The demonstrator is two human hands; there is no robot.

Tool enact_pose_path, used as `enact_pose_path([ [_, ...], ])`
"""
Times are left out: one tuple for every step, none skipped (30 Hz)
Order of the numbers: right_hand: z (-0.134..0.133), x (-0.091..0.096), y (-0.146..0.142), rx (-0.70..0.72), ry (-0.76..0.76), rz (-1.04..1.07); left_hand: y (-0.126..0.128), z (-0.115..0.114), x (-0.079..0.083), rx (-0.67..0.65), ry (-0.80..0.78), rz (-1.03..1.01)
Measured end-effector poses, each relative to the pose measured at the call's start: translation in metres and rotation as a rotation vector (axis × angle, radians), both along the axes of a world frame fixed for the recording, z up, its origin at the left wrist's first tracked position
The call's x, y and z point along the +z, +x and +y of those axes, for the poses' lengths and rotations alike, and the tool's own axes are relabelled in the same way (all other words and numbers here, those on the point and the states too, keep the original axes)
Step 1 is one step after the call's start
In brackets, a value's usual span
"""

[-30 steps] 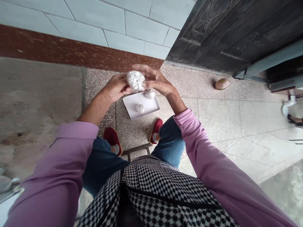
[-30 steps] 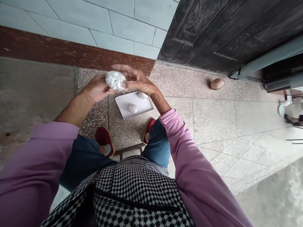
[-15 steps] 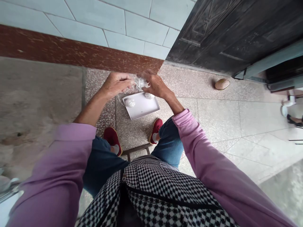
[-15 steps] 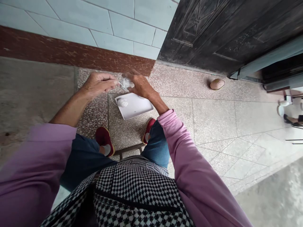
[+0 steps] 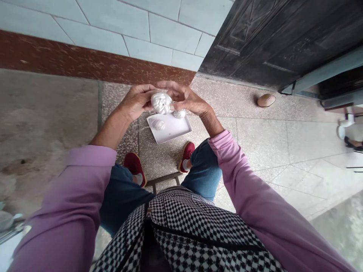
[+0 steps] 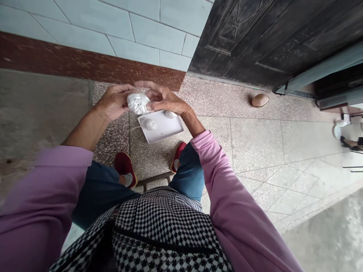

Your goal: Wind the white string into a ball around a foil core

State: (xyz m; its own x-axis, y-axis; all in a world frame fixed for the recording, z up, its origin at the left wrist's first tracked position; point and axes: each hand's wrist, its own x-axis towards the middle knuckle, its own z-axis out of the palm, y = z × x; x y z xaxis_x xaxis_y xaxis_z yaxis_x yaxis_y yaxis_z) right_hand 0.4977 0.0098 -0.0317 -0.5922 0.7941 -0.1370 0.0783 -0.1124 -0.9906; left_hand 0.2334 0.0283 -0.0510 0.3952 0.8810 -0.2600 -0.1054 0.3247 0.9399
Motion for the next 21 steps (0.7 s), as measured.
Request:
enact_pose_path([
  [0.0,-0.001,-0.001,-0.043,0.018,0.018,0.001,0.0,-0.001,0.004,0.005,-0.02],
  [0.001,-0.002,-0.003,-0.085,0.043,0.031,0.002,-0.001,-0.002,0.003,0.014,-0.035],
  [0.003,-0.003,-0.004,-0.127,0.072,0.032,0.003,-0.002,-0.003,0.0,0.027,-0.046],
  [0.005,-0.005,-0.005,-0.174,0.105,0.018,0.005,-0.003,-0.005,-0.001,0.039,-0.048],
  [0.007,-0.006,-0.006,-0.221,0.14,-0.022,0.007,-0.005,-0.006,0.001,0.051,-0.041],
  [0.01,-0.008,-0.006,-0.265,0.179,-0.086,0.009,-0.007,-0.007,0.0,0.064,-0.022],
  [0.013,-0.01,-0.006,-0.305,0.222,-0.17,0.011,-0.009,-0.008,-0.005,0.082,0.007],
  [0.015,-0.012,-0.006,-0.337,0.27,-0.264,0.013,-0.011,-0.008,-0.015,0.105,0.042],
  [0.017,-0.014,-0.005,-0.357,0.319,-0.361,0.014,-0.012,-0.008,-0.028,0.13,0.077],
  [0.018,-0.015,-0.005,-0.367,0.364,-0.451,0.015,-0.014,-0.008,-0.044,0.154,0.111],
  [0.018,-0.015,-0.006,-0.37,0.403,-0.533,0.015,-0.014,-0.008,-0.058,0.178,0.139],
  [0.017,-0.015,-0.006,-0.37,0.437,-0.605,0.014,-0.014,-0.007,-0.072,0.201,0.165],
  [0.016,-0.014,-0.007,-0.36,0.465,-0.667,0.012,-0.013,-0.006,-0.082,0.224,0.189],
  [0.014,-0.013,-0.008,-0.34,0.489,-0.72,0.009,-0.012,-0.005,-0.086,0.247,0.215],
  [0.013,-0.012,-0.01,-0.31,0.508,-0.767,0.006,-0.01,-0.004,-0.086,0.268,0.243],
  [0.011,-0.011,-0.011,-0.273,0.52,-0.81,0.003,-0.008,-0.003,-0.081,0.284,0.271],
  [0.01,-0.01,-0.012,-0.235,0.53,-0.848,0.0,-0.006,-0.001,-0.073,0.292,0.296],
  [0.009,-0.009,-0.013,-0.201,0.536,-0.874,-0.003,-0.004,0.0,-0.064,0.293,0.32],
  [0.008,-0.007,-0.014,-0.171,0.537,-0.887,-0.004,-0.003,0.002,-0.057,0.289,0.342],
  [0.006,-0.006,-0.014,-0.144,0.535,-0.89,-0.005,-0.002,0.004,-0.051,0.282,0.363],
  [0.004,-0.004,-0.015,-0.115,0.528,-0.882,-0.006,-0.001,0.006,-0.044,0.274,0.383],
])
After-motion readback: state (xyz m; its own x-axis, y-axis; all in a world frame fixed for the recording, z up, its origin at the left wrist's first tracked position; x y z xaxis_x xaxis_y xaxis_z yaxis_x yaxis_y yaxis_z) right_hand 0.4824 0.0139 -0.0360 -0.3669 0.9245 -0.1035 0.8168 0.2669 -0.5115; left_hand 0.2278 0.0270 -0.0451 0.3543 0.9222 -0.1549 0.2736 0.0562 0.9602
